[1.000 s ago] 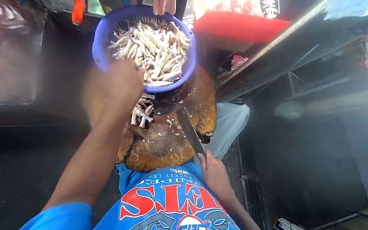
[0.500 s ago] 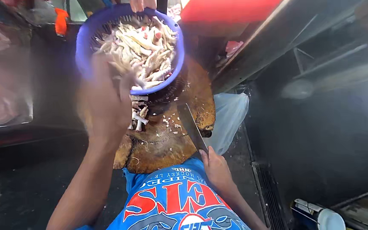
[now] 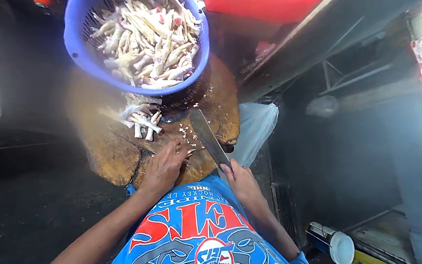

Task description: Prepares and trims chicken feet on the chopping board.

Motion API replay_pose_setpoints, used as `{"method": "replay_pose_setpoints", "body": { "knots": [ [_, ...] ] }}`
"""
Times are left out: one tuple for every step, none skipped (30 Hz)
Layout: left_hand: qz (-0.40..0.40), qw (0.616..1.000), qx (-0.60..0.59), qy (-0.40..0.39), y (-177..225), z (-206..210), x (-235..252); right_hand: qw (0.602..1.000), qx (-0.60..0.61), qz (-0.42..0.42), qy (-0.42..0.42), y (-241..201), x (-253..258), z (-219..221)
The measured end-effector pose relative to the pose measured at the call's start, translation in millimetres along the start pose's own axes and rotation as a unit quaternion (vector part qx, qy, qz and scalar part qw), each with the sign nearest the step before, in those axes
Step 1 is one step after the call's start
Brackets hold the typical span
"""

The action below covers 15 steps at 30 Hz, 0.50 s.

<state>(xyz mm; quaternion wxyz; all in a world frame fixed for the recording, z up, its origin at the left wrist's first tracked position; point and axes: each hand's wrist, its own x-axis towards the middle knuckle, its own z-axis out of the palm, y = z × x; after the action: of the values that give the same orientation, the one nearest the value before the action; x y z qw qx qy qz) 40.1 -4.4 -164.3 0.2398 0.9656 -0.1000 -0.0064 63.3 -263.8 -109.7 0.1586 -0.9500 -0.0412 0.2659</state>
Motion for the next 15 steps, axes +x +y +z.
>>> {"method": "replay_pose_setpoints", "body": {
  "knots": [
    [-0.009, 1.000, -0.007, 0.000, -2, 3, -6, 0.999, 0.002, -0.027, 0.033, -1, -4, -2],
    [-0.017, 1.000, -0.010, 0.006, -4, 6, -12, 0.995, 0.016, -0.062, 0.080, -3, -9, -3],
    [-0.026, 1.000, -0.009, 0.003, -5, 6, -19, 0.987, 0.042, -0.094, 0.125, -6, -15, -3],
    [-0.033, 0.999, -0.002, -0.009, -4, 4, -25, 0.977, 0.077, -0.119, 0.158, -10, -23, -1],
    [-0.036, 0.999, 0.009, -0.021, -3, 3, -30, 0.968, 0.106, -0.139, 0.180, -14, -29, 2],
    [-0.038, 0.999, 0.016, -0.029, -4, 2, -32, 0.963, 0.118, -0.151, 0.188, -17, -30, 6],
    [-0.040, 0.999, 0.015, -0.034, -6, 1, -32, 0.968, 0.108, -0.149, 0.171, -18, -30, 10],
    [-0.044, 0.999, 0.006, -0.031, -7, 1, -33, 0.982, 0.070, -0.128, 0.123, -18, -30, 13],
    [-0.048, 0.999, -0.009, -0.017, -8, 2, -34, 0.995, 0.013, -0.089, 0.045, -19, -27, 11],
    [-0.048, 0.999, -0.020, 0.002, -10, 4, -35, 0.998, -0.036, -0.045, -0.034, -20, -23, 8],
    [-0.042, 0.999, -0.026, 0.023, -12, 6, -36, 0.996, -0.053, -0.028, -0.061, -18, -20, 8],
    [-0.030, 0.998, -0.031, 0.045, -15, 9, -37, 0.997, -0.051, -0.033, -0.048, -15, -18, 8],
    [-0.011, 0.997, -0.032, 0.062, -18, 11, -38, 0.998, -0.035, -0.055, -0.004, -12, -18, 8],
    [0.017, 0.997, -0.030, 0.074, -22, 12, -39, 0.995, -0.009, -0.084, 0.052, -9, -20, 12],
    [0.055, 0.995, -0.027, 0.081, -26, 12, -41, 0.989, 0.017, -0.108, 0.099, -8, -21, 17]
  ]
}}
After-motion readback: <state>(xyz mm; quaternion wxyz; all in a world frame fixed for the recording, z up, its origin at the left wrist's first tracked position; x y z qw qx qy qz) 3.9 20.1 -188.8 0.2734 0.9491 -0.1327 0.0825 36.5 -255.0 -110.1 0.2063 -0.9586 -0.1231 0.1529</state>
